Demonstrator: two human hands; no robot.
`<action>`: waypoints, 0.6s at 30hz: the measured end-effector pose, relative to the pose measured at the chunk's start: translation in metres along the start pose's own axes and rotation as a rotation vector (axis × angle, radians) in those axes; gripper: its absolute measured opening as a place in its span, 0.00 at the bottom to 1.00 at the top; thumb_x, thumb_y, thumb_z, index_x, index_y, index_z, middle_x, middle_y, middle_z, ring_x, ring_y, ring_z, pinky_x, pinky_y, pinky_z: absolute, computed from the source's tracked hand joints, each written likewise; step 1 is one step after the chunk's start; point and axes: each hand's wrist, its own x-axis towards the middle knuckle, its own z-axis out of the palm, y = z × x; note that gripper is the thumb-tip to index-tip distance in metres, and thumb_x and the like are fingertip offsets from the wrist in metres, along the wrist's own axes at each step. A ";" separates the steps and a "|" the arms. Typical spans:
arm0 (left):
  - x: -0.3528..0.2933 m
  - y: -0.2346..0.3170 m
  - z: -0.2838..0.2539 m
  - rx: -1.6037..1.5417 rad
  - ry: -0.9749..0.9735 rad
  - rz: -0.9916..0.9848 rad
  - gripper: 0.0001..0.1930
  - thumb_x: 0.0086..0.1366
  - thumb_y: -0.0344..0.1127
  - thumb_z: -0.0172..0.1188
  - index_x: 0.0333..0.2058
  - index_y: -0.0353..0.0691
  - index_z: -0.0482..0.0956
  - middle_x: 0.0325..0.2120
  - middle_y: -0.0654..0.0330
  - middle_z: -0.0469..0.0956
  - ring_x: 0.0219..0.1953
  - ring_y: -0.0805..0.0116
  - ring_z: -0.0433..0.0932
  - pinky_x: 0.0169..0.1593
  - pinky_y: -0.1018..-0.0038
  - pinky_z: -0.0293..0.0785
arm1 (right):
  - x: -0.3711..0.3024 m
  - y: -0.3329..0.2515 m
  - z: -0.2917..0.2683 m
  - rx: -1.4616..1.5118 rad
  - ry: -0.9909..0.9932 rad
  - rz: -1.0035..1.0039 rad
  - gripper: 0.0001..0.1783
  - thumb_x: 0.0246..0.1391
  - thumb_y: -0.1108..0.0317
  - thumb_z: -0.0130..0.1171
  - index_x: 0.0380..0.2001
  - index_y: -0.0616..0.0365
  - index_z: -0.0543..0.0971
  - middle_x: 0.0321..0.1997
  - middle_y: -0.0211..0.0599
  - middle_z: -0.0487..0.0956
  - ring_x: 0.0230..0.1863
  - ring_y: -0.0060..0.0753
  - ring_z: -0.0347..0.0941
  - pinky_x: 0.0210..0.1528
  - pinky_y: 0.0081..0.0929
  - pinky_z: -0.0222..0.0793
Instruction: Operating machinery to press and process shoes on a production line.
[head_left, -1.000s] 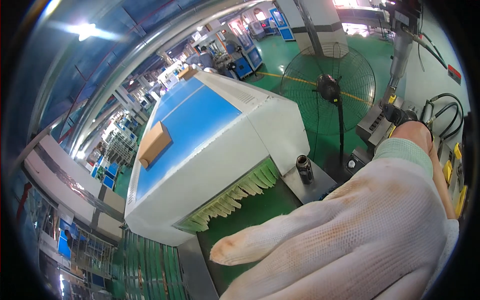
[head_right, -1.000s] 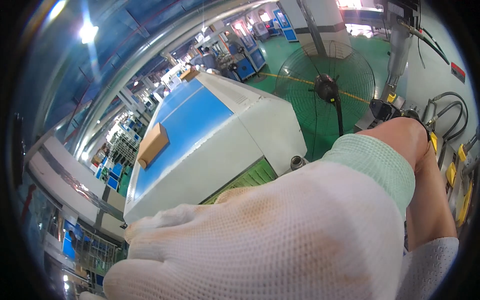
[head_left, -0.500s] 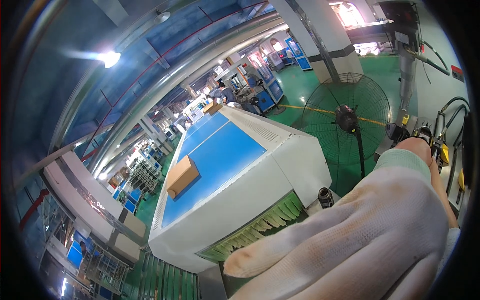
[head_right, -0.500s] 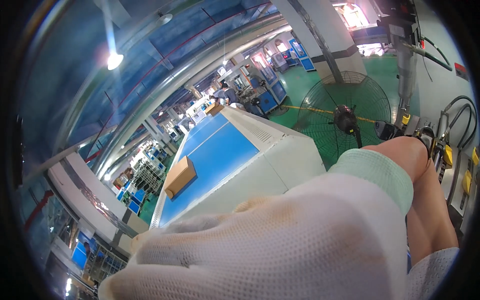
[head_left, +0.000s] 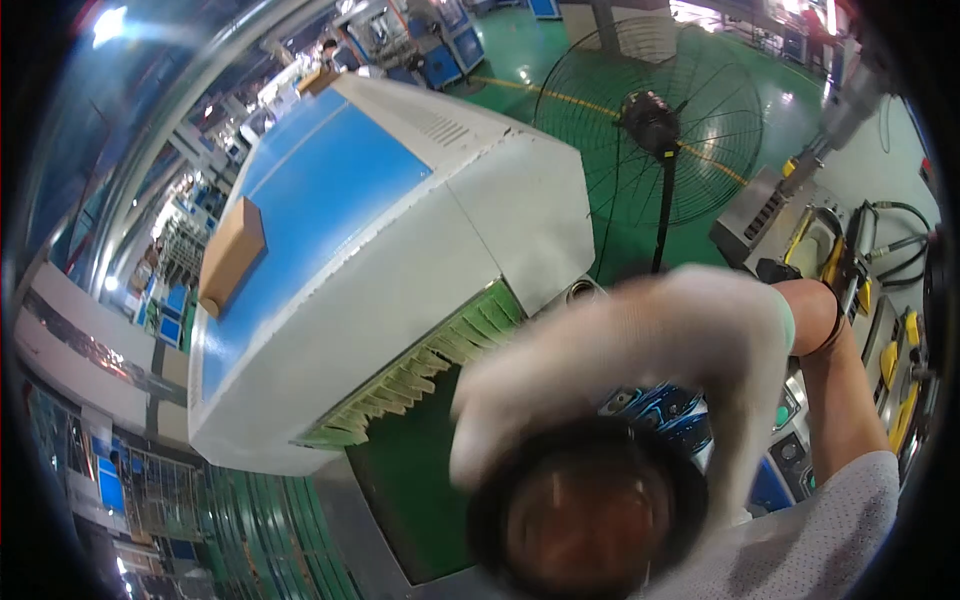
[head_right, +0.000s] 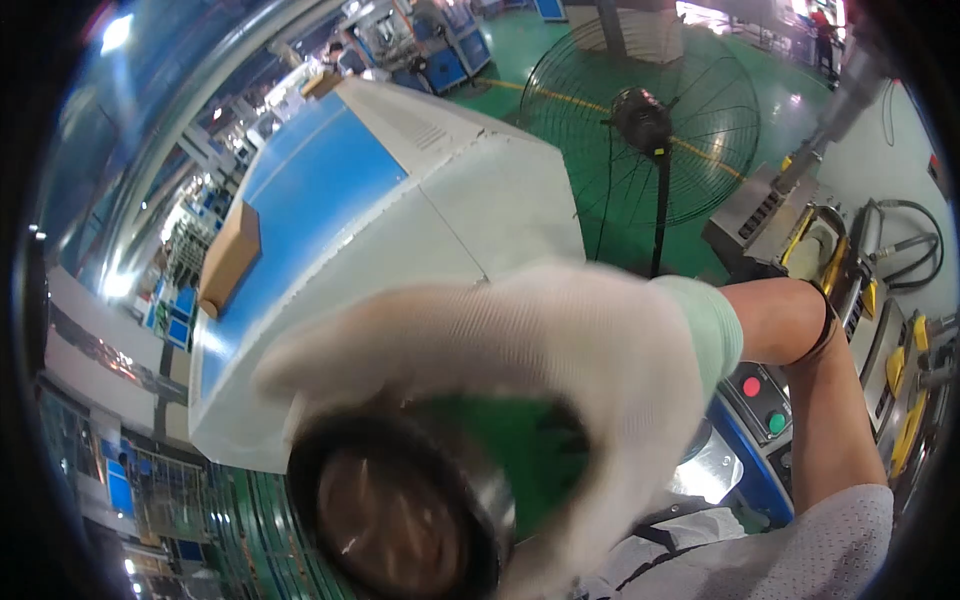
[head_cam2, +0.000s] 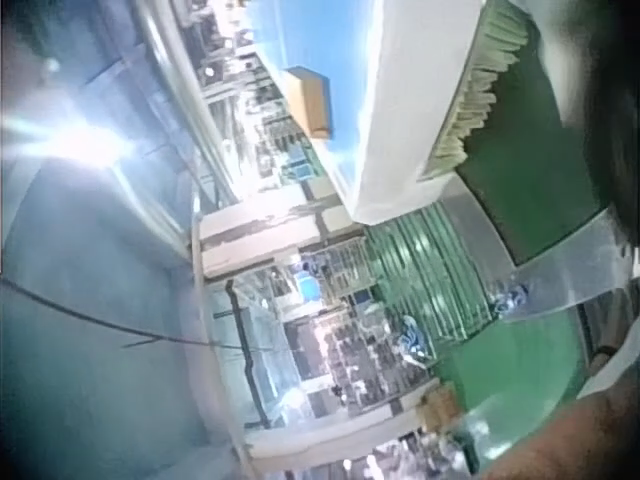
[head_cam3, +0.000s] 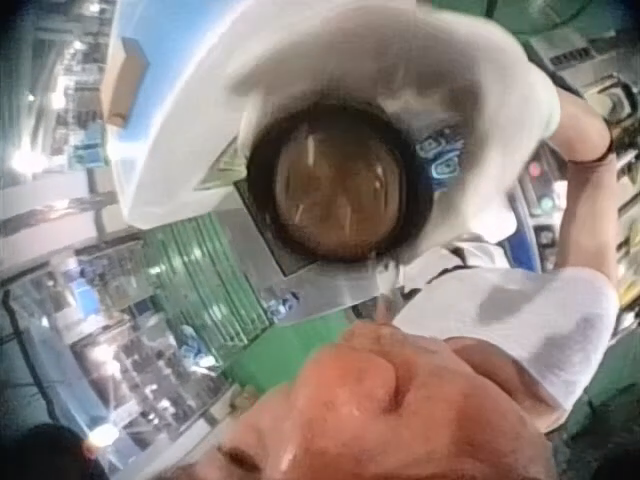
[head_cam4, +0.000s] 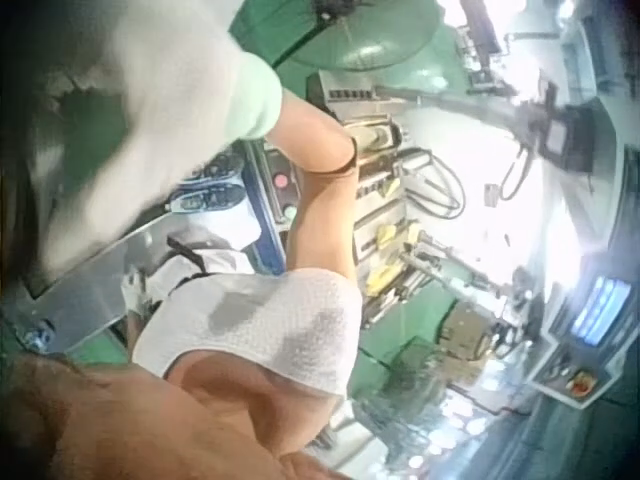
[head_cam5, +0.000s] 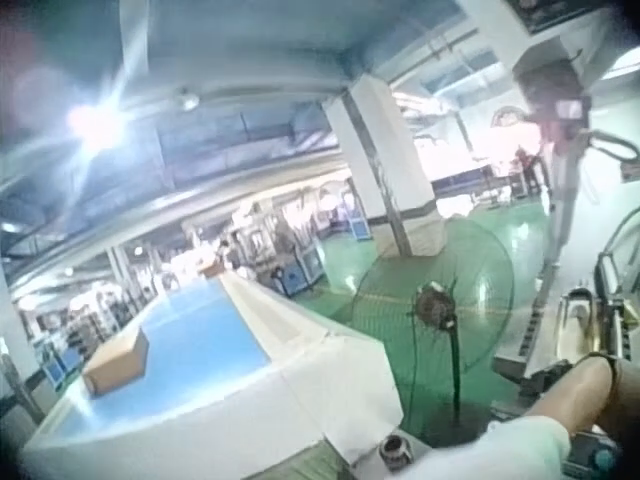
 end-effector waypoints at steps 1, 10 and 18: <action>-0.007 0.002 0.004 0.004 -0.003 -0.029 0.26 0.69 0.51 0.59 0.55 0.36 0.77 0.45 0.46 0.84 0.43 0.52 0.84 0.48 0.61 0.79 | 0.018 0.042 -0.040 0.013 -0.161 -0.432 0.53 0.45 0.45 0.77 0.59 0.81 0.68 0.51 0.59 0.78 0.49 0.45 0.80 0.54 0.33 0.76; 0.290 0.388 -0.243 0.124 0.776 0.900 0.18 0.74 0.26 0.51 0.60 0.29 0.72 0.61 0.46 0.72 0.65 0.51 0.69 0.69 0.60 0.61 | 0.104 0.159 -0.282 -0.592 0.758 -0.324 0.49 0.51 0.60 0.75 0.67 0.75 0.61 0.60 0.47 0.77 0.61 0.32 0.74 0.64 0.29 0.70; 0.509 0.437 -0.287 0.596 0.741 0.891 0.23 0.77 0.42 0.46 0.62 0.33 0.72 0.59 0.46 0.75 0.63 0.51 0.71 0.67 0.62 0.63 | 0.135 0.197 -0.325 -1.081 0.827 -0.044 0.53 0.44 0.37 0.72 0.65 0.64 0.71 0.55 0.52 0.82 0.58 0.47 0.79 0.63 0.34 0.72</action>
